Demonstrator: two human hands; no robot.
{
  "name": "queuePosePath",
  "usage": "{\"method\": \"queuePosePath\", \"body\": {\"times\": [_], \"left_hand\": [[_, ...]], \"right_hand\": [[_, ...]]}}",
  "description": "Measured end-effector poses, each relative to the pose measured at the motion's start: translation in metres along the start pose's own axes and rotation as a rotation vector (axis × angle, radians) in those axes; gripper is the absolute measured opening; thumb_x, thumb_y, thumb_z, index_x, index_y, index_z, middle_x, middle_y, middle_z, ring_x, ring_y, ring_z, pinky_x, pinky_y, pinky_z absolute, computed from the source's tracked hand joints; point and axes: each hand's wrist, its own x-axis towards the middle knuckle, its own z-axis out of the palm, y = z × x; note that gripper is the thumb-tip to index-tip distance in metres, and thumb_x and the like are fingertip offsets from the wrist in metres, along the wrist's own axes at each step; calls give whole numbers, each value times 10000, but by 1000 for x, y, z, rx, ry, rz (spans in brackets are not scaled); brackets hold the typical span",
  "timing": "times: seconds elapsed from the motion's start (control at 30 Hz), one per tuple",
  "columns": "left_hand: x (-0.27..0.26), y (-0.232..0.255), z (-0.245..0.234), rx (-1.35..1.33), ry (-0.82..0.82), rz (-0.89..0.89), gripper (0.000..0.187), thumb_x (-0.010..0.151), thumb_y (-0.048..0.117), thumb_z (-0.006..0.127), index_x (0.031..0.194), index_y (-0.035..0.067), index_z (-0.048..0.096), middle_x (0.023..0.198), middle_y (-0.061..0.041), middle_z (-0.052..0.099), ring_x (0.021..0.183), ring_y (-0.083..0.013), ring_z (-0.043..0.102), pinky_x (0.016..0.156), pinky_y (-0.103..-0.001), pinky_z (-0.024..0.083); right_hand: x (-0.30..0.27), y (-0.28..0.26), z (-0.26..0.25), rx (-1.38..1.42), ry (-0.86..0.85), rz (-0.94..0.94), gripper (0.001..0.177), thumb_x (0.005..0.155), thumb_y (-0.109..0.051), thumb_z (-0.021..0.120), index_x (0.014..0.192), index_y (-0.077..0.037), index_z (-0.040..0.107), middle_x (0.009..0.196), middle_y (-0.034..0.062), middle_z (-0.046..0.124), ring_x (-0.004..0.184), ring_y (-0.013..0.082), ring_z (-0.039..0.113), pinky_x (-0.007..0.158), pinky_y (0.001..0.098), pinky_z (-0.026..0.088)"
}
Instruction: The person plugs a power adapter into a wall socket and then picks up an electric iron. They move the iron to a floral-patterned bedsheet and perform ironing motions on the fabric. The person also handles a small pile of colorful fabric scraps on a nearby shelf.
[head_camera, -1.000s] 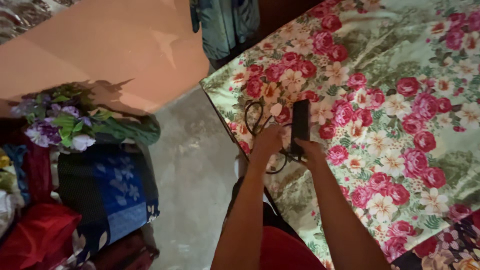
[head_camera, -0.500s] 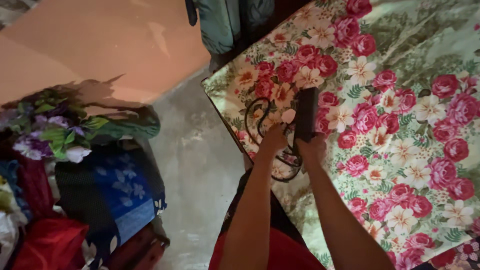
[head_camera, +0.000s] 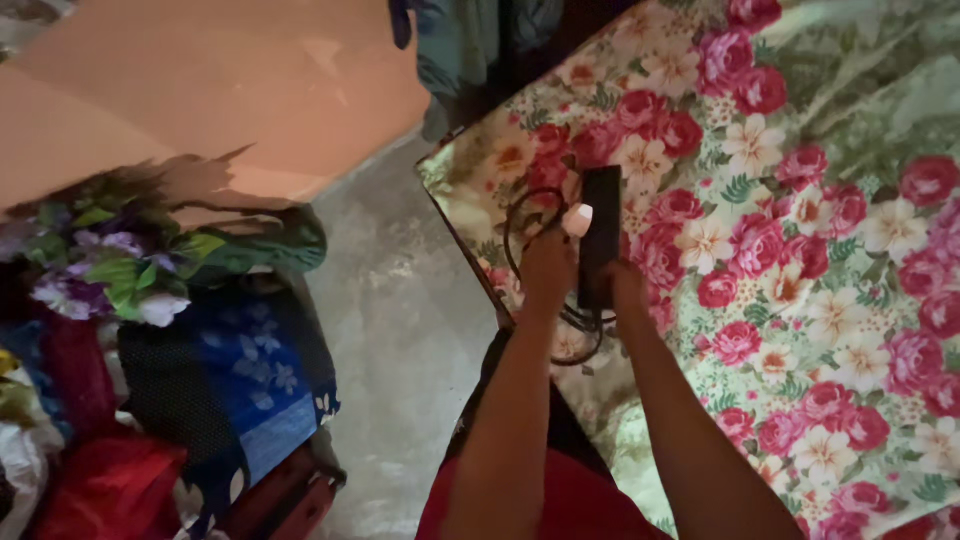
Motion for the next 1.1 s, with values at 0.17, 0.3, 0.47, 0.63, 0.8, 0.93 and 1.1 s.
{"method": "queuePosePath", "body": {"times": [0.17,0.3,0.47,0.63,0.8,0.93,1.1], "left_hand": [[9,16,-74,168,-61,34,191,858,226,708,983,84,684,936,-160,704,969,-371,668,897,-530,464],[5,18,-137,268,25,55,178,825,201,725,968,101,688,930,-144,704,1004,-345,662,981,-527,405],[-23,0,-236,379,258,26,180,783,170,747,948,123,693,924,-124,704,1047,-313,655,1085,-524,331],[-66,-25,-340,457,635,7,189,717,124,734,896,158,681,942,-66,719,1119,-285,652,1139,-530,284],[-141,-58,-440,367,708,-339,255,858,114,659,1106,115,599,1031,-116,702,1032,-338,690,1039,-544,432],[-207,-105,-490,163,949,-325,298,868,112,637,1153,65,564,1139,-211,663,978,-452,666,782,-582,524],[-271,-206,-543,50,947,-545,335,945,183,602,1219,14,509,1098,-269,694,1013,-474,681,887,-582,529]], "right_hand": [[-51,-55,40,-120,108,-244,273,858,-285,659,997,-50,655,854,43,648,791,177,593,699,333,481],[-81,-93,71,-311,73,-587,367,889,-311,642,1064,10,669,898,100,677,812,214,618,760,352,499],[-115,-127,118,-115,-100,-667,521,810,-253,669,1266,-25,560,956,86,617,811,194,590,722,352,498],[-173,-150,162,-62,-242,-900,388,851,-224,683,1129,46,660,968,83,613,866,183,609,761,329,505],[-253,-168,209,11,-442,-769,296,803,-206,647,1036,-24,628,789,70,624,729,180,598,686,316,489],[-291,-153,251,7,-567,-810,225,829,-204,633,964,-24,620,775,46,620,716,166,588,687,320,492],[-321,-116,329,-33,-811,-970,257,866,-210,632,968,25,619,805,88,625,738,196,602,695,343,480]]}}
